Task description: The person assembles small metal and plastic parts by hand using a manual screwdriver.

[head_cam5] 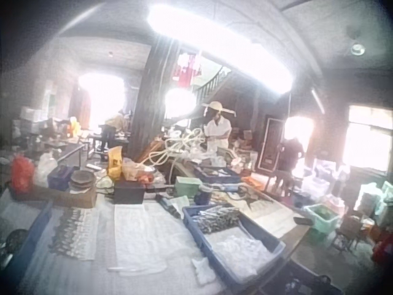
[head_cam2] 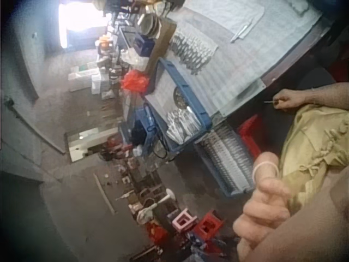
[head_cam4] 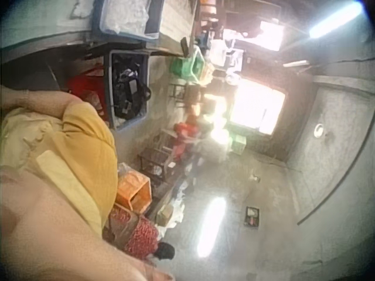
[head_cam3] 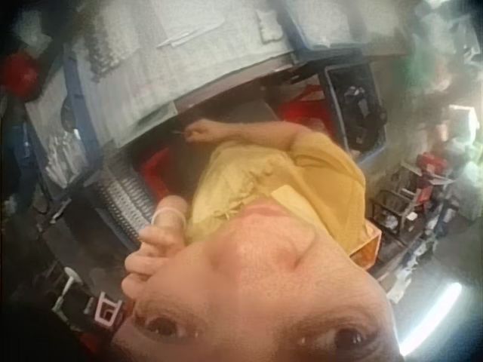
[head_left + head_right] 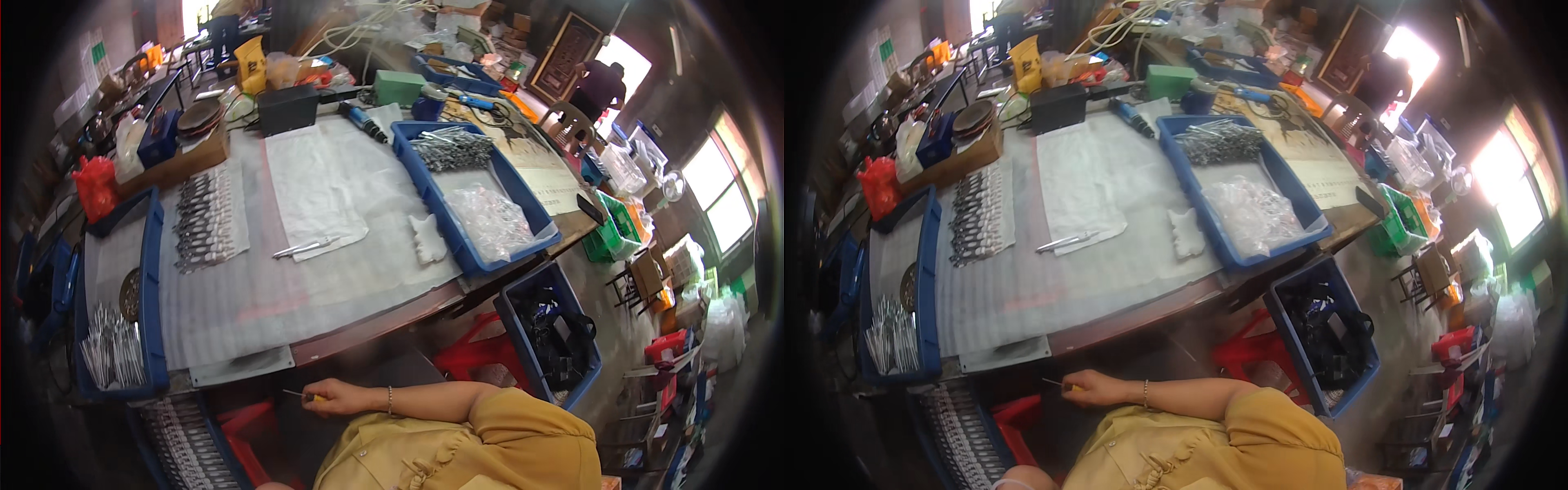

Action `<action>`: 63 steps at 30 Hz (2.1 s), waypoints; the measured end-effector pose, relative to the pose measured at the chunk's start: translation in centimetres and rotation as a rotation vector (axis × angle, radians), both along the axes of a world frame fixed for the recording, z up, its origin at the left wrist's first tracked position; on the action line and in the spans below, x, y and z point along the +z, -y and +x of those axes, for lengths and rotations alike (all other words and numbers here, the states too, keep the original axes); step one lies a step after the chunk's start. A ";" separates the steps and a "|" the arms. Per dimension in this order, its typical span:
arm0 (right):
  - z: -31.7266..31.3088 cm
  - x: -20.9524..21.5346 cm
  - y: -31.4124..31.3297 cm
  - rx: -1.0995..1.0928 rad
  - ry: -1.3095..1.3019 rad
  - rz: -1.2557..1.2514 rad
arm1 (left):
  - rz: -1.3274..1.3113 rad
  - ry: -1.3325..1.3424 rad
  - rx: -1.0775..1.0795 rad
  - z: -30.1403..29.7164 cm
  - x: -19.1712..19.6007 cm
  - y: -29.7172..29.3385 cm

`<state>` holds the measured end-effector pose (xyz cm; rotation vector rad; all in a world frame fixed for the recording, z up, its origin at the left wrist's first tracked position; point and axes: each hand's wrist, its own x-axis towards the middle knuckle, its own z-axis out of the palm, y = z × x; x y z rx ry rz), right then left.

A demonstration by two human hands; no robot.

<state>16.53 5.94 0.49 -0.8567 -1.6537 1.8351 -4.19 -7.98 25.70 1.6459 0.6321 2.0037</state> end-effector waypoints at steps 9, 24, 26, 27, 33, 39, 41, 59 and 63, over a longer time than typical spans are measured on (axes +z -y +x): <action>0.0 -1.6 0.4 -0.019 -0.036 0.048 | -0.193 -0.077 0.145 0.6 -2.3 1.0; 0.0 -1.9 0.1 0.003 -0.075 0.056 | 0.008 0.116 -0.285 8.2 1.3 -3.7; 0.0 -1.8 0.2 0.016 -0.062 0.042 | 0.029 0.149 -0.338 9.1 1.6 -4.1; -0.1 -1.8 0.2 0.011 -0.072 0.036 | 0.038 0.166 -0.364 9.5 1.7 -4.3; 0.9 -2.7 -0.2 -0.017 -0.074 0.001 | 0.089 0.277 -0.537 10.7 1.2 -6.4; -0.3 -1.0 -0.4 0.026 -0.077 0.007 | 0.225 0.142 -0.807 7.8 0.3 -6.0; -0.1 -1.4 -0.4 0.011 -0.086 -0.003 | 0.244 0.144 -0.850 8.0 0.3 -6.5; 1.6 -1.0 1.3 -0.104 0.013 0.360 | -0.276 -0.728 -0.043 8.5 -9.1 -9.7; 1.9 -0.3 1.3 -0.151 0.026 0.288 | -0.360 -0.837 0.118 5.3 -16.2 -10.7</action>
